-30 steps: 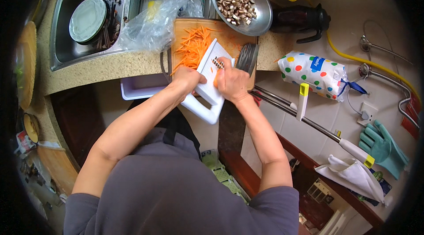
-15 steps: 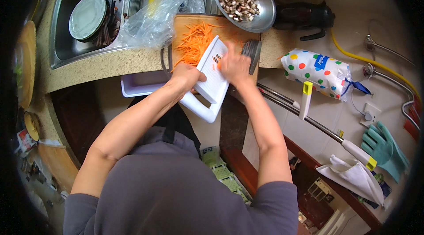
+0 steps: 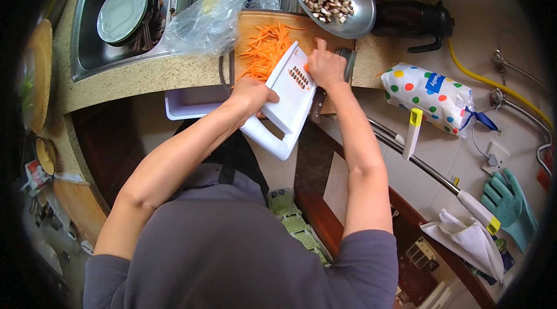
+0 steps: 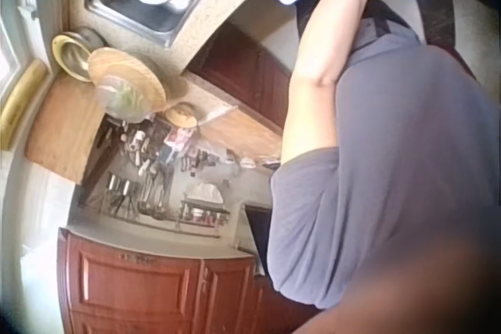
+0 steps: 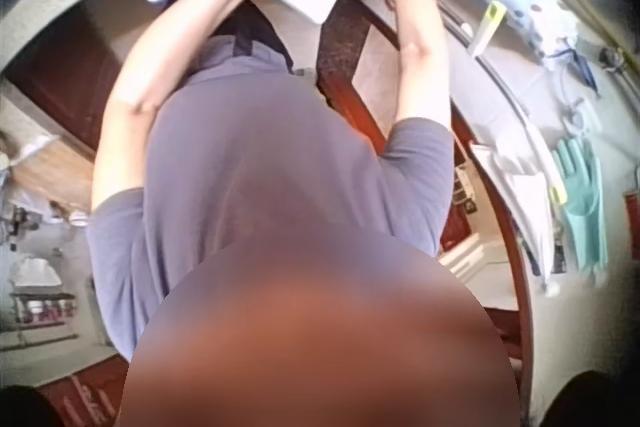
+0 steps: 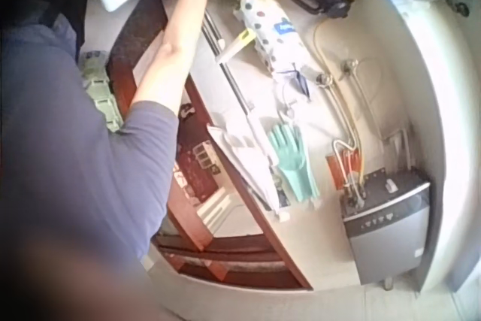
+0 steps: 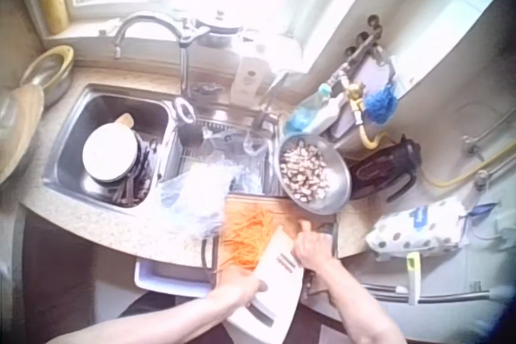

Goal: Grating a carrot using a handheld grater in a kitchen.

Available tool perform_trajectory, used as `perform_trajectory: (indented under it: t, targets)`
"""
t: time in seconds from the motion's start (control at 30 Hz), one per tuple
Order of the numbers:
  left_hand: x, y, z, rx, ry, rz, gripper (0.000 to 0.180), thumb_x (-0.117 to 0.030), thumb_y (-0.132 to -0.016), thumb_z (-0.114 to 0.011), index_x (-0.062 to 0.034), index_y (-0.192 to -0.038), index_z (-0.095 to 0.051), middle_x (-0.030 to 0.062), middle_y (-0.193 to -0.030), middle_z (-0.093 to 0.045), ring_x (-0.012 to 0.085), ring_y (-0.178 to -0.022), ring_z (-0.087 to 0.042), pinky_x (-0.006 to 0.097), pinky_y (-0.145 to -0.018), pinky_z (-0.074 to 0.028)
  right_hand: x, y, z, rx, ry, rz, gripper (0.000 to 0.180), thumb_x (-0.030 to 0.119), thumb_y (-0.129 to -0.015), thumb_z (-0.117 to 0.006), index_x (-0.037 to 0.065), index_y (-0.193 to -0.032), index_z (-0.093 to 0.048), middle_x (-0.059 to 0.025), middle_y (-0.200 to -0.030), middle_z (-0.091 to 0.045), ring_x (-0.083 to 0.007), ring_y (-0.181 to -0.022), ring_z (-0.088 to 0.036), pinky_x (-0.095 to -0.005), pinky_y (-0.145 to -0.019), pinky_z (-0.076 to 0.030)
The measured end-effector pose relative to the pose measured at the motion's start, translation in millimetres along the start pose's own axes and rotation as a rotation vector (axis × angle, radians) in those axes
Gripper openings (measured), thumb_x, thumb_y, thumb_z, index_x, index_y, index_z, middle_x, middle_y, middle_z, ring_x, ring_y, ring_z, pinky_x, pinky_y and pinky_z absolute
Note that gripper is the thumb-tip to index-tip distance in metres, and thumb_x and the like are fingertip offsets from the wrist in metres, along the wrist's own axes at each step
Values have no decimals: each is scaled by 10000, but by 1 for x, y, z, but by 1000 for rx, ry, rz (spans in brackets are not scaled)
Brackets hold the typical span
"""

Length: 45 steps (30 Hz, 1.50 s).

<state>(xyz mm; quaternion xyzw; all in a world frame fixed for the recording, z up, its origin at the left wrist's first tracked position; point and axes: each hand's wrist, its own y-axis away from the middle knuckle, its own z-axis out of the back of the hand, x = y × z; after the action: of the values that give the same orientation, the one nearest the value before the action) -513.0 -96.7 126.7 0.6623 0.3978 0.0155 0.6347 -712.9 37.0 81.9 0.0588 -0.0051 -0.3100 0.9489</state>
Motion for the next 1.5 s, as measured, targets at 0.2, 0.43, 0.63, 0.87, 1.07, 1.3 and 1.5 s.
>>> perform_trajectory:
  t: [0.2,0.43,0.63,0.87,1.07,1.3,1.5]
  targets:
    - [-1,1,14,-44,54,7,185,-49,-680,-720,88,-799,-685,168,-705,-657,230,-501,-582,361,-458,-455,61,46,62,-13,-288,382,458,166,-862,-444,79,-1305,-522,-118,-531,-541,-335,-478,-574,-455,-523,-477]
    - [0,6,0,-22,17,3,203,-62,-677,-728,90,-804,-684,156,-707,-657,227,-503,-582,358,-453,-453,-5,0,0,-6,1,58,410,215,-920,-439,46,-1294,-451,-169,-614,-638,-355,-550,-643,-495,-548,-496]
    - [2,2,12,-35,12,5,177,-75,-714,-724,67,-813,-687,142,-721,-662,199,-530,-583,333,-463,-444,57,42,53,46,-218,332,445,185,-899,-419,89,-1324,-507,-139,-556,-573,-329,-494,-596,-450,-515,-479]
    - [-6,6,8,-8,-61,17,163,-95,-734,-726,48,-806,-694,125,-733,-662,174,-541,-568,319,-475,-429,0,-8,5,32,5,82,374,242,-941,-401,73,-1265,-482,-178,-636,-650,-381,-583,-648,-514,-580,-499]
    - [-5,4,14,-21,2,12,174,-58,-674,-731,75,-774,-681,151,-686,-647,215,-477,-550,355,-446,-432,57,47,43,-9,-228,436,420,201,-908,-455,112,-1314,-513,-91,-491,-520,-315,-458,-569,-458,-517,-476]
    - [-1,-1,8,7,-64,-6,190,-68,-674,-735,80,-784,-687,149,-685,-649,210,-485,-561,358,-456,-443,-12,-6,-2,5,-3,94,373,238,-927,-428,90,-1263,-493,-146,-633,-652,-351,-569,-638,-458,-582,-507]
    - [-11,3,19,-17,-70,-11,168,-67,-674,-732,71,-755,-680,142,-664,-639,199,-463,-538,351,-451,-438,67,50,54,-35,-251,392,383,205,-906,-456,104,-1264,-546,-92,-522,-549,-289,-514,-619,-417,-537,-491]
